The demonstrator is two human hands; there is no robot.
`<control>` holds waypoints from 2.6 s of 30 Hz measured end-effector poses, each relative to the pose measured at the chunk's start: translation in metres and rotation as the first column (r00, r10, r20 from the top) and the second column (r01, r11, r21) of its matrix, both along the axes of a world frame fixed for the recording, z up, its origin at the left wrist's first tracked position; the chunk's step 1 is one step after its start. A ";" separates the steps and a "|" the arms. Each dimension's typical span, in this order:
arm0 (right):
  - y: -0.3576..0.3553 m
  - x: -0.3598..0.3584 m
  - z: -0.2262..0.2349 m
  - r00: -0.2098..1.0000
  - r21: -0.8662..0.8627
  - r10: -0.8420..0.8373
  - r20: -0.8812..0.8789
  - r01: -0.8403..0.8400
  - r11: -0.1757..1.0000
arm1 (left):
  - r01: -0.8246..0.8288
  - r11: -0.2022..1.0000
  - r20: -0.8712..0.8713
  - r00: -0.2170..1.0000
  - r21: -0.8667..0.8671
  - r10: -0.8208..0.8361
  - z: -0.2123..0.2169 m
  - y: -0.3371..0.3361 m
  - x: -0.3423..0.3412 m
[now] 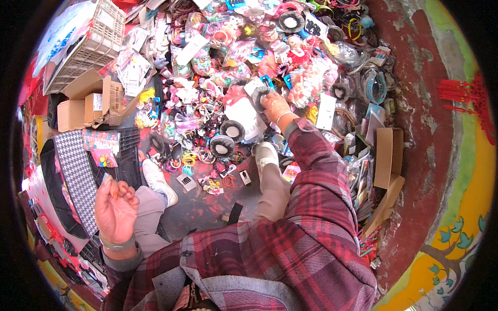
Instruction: The person sits on the floor amidst a large pile of hair accessories and packaging. They pick up various items, including a bag of pink hair ties and a package of black hair clips, and wipe them with a cloth. The person continues to sort through the pile, handling different hair accessories and wiping them down.
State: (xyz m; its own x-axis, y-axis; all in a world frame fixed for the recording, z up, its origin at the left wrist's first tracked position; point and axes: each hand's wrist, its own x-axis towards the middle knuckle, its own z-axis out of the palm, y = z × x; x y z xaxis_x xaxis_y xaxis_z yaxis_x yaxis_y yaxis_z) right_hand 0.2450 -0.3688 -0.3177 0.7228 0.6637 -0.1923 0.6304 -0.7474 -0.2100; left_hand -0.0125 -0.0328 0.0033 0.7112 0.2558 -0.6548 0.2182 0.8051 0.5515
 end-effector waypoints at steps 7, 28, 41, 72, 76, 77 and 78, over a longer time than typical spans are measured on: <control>0.005 0.010 0.036 0.937 0.276 -0.324 -0.132 0.349 0.895 | -0.013 1.000 -0.006 1.000 -0.015 0.013 0.002 0.001 -0.002; 0.018 -0.017 0.089 0.974 0.464 -0.201 -0.106 0.227 0.856 | -0.035 0.999 -0.045 0.998 0.010 0.036 0.004 -0.007 0.003; 0.099 0.075 0.097 0.917 0.517 -0.112 -0.383 0.313 0.796 | -0.014 1.000 -0.076 0.997 -0.027 0.011 0.006 0.001 0.026; 0.391 0.362 0.061 0.904 -0.141 -0.427 0.004 0.423 0.895 | -0.278 0.953 -0.168 0.952 -0.121 0.256 -0.002 0.102 0.047; 0.379 0.339 0.051 0.972 0.041 -0.218 0.086 0.215 0.976 | -0.292 0.950 -0.183 0.946 -0.114 0.269 0.000 0.101 0.045; 0.373 0.327 0.050 0.848 0.378 -0.394 -0.354 0.515 0.769 | -0.275 0.954 -0.169 0.952 -0.116 0.254 0.000 0.100 0.044; 0.363 0.319 0.040 0.584 0.471 -0.304 -0.753 0.800 0.372 | -0.257 0.959 -0.164 0.958 -0.120 0.236 0.001 0.099 0.043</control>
